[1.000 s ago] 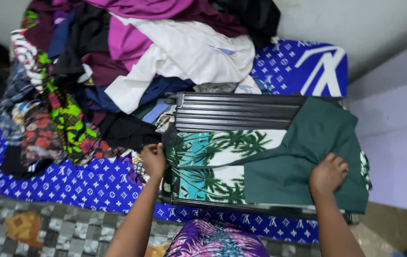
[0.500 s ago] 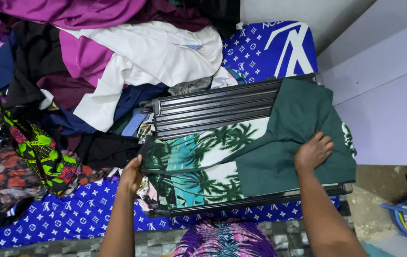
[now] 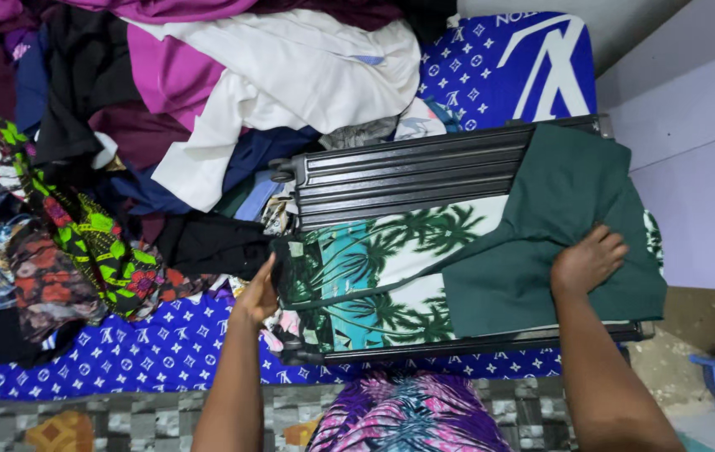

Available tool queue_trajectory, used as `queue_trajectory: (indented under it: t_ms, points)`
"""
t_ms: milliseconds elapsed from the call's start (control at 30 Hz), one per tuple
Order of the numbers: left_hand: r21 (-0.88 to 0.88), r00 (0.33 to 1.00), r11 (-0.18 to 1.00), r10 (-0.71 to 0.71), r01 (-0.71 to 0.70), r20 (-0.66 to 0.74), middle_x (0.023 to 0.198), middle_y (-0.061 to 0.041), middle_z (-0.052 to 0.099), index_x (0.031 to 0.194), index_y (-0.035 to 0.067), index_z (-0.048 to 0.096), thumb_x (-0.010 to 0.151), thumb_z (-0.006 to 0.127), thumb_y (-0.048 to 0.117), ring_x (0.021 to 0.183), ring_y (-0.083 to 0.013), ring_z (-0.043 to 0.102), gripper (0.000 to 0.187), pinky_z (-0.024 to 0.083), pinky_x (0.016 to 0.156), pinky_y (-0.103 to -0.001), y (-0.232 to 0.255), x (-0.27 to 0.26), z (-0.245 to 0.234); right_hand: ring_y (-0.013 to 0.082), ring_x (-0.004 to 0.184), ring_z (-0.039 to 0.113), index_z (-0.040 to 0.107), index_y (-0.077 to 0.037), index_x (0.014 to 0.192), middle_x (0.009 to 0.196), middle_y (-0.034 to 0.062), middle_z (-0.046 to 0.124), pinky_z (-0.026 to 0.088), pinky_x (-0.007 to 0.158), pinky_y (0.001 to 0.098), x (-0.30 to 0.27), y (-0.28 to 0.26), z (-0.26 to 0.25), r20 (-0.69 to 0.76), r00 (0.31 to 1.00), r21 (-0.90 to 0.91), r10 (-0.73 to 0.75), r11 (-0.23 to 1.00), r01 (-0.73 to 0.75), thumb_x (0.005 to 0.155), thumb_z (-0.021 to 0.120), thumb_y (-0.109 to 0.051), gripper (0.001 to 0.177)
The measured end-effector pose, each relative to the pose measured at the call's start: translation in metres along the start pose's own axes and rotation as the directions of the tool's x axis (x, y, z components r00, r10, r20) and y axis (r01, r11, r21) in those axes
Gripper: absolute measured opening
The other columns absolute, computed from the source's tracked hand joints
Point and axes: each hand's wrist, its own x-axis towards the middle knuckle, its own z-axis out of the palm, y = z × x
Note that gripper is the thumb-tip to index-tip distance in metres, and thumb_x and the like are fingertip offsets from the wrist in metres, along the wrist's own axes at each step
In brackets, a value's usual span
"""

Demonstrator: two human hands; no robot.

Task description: The person picks up various articles of clothing from a pile on a bed, folds each item by hand, and places them into a black suitcase, eventually folding and holding a white shirt with a green collar.

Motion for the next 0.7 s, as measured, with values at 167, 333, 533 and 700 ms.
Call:
queue_trajectory:
  t_ms: [167, 333, 533, 700]
  points:
    - [-0.074, 0.997, 0.995, 0.073, -0.074, -0.007, 0.111, -0.007, 0.076, 0.118, 0.009, 0.07, 0.091, 0.075, 0.037, 0.098, -0.0233, 0.071, 0.039, 0.057, 0.085, -0.044, 0.027, 0.003, 0.037, 0.0425, 0.119, 0.05, 0.054, 0.004, 0.115, 0.119, 0.0247, 0.052, 0.042, 0.096, 0.0522, -0.001, 0.005, 0.005, 0.01, 1.0, -0.004, -0.025, 1.0, 0.025, 0.09, 0.061, -0.002, 0.027]
    - [-0.052, 0.957, 0.959, 0.274, -0.28, -0.09, 0.104, -0.011, 0.076, 0.108, 0.005, 0.071, 0.087, 0.076, 0.028, 0.09, -0.0253, 0.074, 0.032, 0.059, 0.084, -0.048, 0.044, -0.002, 0.046, 0.0416, 0.118, 0.05, 0.052, 0.004, 0.111, 0.118, 0.0244, 0.053, 0.042, 0.1, 0.0502, 0.001, 0.006, -0.001, 0.024, 0.998, -0.007, -0.053, 0.999, 0.053, 0.086, 0.063, -0.002, 0.028]
    - [-0.025, 0.87, 0.886, 0.448, -0.463, -0.207, 0.101, -0.009, 0.076, 0.108, 0.003, 0.074, 0.091, 0.08, 0.026, 0.088, -0.022, 0.071, 0.029, 0.056, 0.082, -0.038, 0.05, 0.014, 0.04, 0.0406, 0.118, 0.05, 0.057, 0.004, 0.121, 0.117, 0.0218, 0.054, 0.042, 0.103, 0.0502, 0.007, 0.006, -0.009, 0.039, 0.999, 0.126, -0.028, 0.992, 0.023, 0.074, 0.07, 0.002, 0.049]
    - [-0.032, 0.906, 0.921, 0.376, -0.389, -0.196, 0.1, -0.008, 0.076, 0.11, 0.002, 0.072, 0.091, 0.078, 0.021, 0.087, -0.0218, 0.071, 0.028, 0.057, 0.08, -0.038, 0.051, 0.026, 0.04, 0.041, 0.11, 0.05, 0.061, 0.002, 0.105, 0.11, 0.0203, 0.057, 0.043, 0.098, 0.0505, 0.011, 0.024, -0.018, 0.045, 0.998, 0.356, -0.036, 0.934, 0.018, 0.079, 0.068, 0.002, 0.027]
